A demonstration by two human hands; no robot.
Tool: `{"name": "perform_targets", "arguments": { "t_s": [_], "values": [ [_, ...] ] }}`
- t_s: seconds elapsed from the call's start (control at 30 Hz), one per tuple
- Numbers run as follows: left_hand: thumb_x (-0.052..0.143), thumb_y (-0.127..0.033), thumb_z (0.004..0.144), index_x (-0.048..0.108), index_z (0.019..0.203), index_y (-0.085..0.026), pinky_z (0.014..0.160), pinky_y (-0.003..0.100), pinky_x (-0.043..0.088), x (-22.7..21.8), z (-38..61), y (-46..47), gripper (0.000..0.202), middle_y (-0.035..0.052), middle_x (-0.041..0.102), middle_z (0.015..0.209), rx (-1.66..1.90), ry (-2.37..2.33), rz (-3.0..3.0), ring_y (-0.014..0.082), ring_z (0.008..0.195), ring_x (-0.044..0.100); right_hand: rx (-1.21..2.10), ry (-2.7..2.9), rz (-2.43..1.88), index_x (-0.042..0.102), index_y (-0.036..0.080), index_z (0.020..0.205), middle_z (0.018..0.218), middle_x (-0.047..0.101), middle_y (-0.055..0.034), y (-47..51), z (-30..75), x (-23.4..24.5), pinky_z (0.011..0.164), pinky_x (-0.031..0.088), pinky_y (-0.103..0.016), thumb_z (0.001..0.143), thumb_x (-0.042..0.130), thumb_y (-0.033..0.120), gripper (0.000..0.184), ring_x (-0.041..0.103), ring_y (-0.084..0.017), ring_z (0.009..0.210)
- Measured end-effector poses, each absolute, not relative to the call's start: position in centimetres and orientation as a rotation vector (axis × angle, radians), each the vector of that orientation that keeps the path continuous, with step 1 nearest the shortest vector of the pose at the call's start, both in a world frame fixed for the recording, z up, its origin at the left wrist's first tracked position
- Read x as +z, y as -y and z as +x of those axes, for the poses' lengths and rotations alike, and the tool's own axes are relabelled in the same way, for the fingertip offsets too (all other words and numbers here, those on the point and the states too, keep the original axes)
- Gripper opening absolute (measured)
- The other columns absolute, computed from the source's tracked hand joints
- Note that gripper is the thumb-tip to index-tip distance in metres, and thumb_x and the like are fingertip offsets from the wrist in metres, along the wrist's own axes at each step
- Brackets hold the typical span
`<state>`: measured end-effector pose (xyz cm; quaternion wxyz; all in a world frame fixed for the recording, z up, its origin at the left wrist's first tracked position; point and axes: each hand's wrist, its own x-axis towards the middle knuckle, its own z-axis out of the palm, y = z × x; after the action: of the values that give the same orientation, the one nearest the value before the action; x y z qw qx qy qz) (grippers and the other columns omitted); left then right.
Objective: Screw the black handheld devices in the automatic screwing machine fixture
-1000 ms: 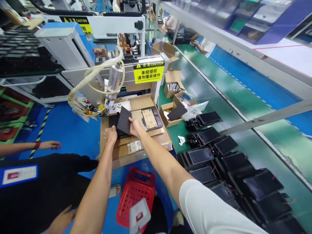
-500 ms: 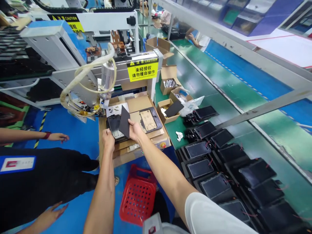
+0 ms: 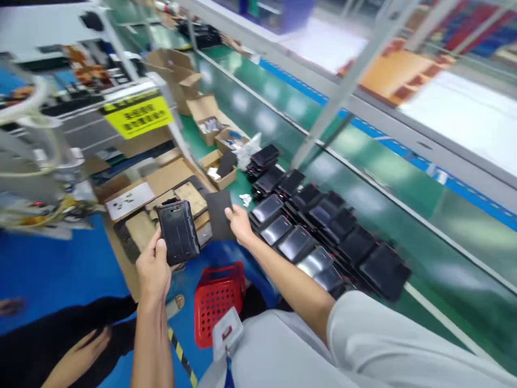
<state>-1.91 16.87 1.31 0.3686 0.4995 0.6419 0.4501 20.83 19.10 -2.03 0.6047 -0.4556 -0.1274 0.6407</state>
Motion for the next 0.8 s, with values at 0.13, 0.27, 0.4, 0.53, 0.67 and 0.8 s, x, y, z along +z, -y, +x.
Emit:
{"name": "perform_targets", "arguments": {
  "t_s": [0.13, 0.27, 0.4, 0.53, 0.67, 0.8],
  "values": [
    [0.051, -0.045, 0.105, 0.066, 0.143, -0.025, 0.122, 0.044, 0.043, 3.4, 7.4, -12.2, 0.046, 0.0082, 0.068, 0.144, 0.846, -1.341, 1.577, 0.0269, 0.137, 0.06, 1.423, 0.165, -1.053, 0.075, 0.018, 0.097, 0.091, 0.078, -0.0064, -9.7, 26.0, 0.9, 0.082, 0.057, -0.04, 0.077, 0.083, 0.064, 0.051, 0.071, -0.025, 0.083],
    [0.046, -0.047, 0.106, 0.06, 0.15, -0.021, 0.118, 0.042, 0.044, 3.6, 18.2, -5.0, 0.053, 0.0117, 0.066, 0.145, 0.606, -1.106, 1.789, 0.0281, 0.135, 0.06, 1.099, 0.011, -1.077, 0.075, 0.022, 0.108, 0.106, 0.077, -0.0054, 2.1, 32.5, 2.8, 0.101, 0.051, -0.045, 0.085, 0.072, 0.072, 0.055, 0.069, -0.028, 0.103],
    [0.044, -0.05, 0.106, 0.06, 0.149, -0.02, 0.116, 0.043, 0.044, 2.2, 28.5, 4.7, 0.055, 0.0134, 0.066, 0.14, 0.388, -0.73, 1.939, 0.0292, 0.132, 0.059, 0.687, -0.124, -1.194, 0.071, 0.027, 0.121, 0.118, 0.074, -0.0025, 16.2, 39.6, 2.7, 0.105, 0.048, -0.041, 0.089, 0.073, 0.063, 0.048, 0.064, -0.026, 0.114],
    [0.046, -0.046, 0.105, 0.063, 0.146, -0.018, 0.121, 0.044, 0.038, -0.9, 36.8, 15.4, 0.053, 0.0143, 0.062, 0.143, 0.151, -0.418, 1.862, 0.0281, 0.136, 0.055, 0.382, -0.296, -1.245, 0.066, 0.03, 0.123, 0.118, 0.072, -0.0016, 30.2, 44.2, 1.0, 0.099, 0.049, -0.037, 0.09, 0.073, 0.057, 0.043, 0.064, -0.025, 0.112],
    [0.052, -0.034, 0.103, 0.071, 0.136, -0.02, 0.123, 0.043, 0.038, -6.8, 45.7, 24.6, 0.041, 0.0106, 0.07, 0.139, -0.18, -0.333, 1.649, 0.0272, 0.138, 0.058, 0.293, -0.435, -1.304, 0.064, 0.029, 0.119, 0.11, 0.073, -0.0014, 40.7, 49.6, -3.6, 0.091, 0.053, -0.037, 0.086, 0.075, 0.057, 0.045, 0.067, -0.025, 0.1],
    [0.057, -0.027, 0.102, 0.074, 0.128, -0.018, 0.119, 0.046, 0.043, -13.8, 54.6, 32.1, 0.033, 0.0146, 0.07, 0.139, -0.318, -0.364, 1.605, 0.0282, 0.133, 0.063, 0.281, -0.547, -1.39, 0.062, 0.023, 0.117, 0.1, 0.072, -0.0037, 47.3, 56.8, -9.9, 0.082, 0.057, -0.04, 0.093, 0.066, 0.055, 0.04, 0.068, -0.024, 0.09]
  ]
}}
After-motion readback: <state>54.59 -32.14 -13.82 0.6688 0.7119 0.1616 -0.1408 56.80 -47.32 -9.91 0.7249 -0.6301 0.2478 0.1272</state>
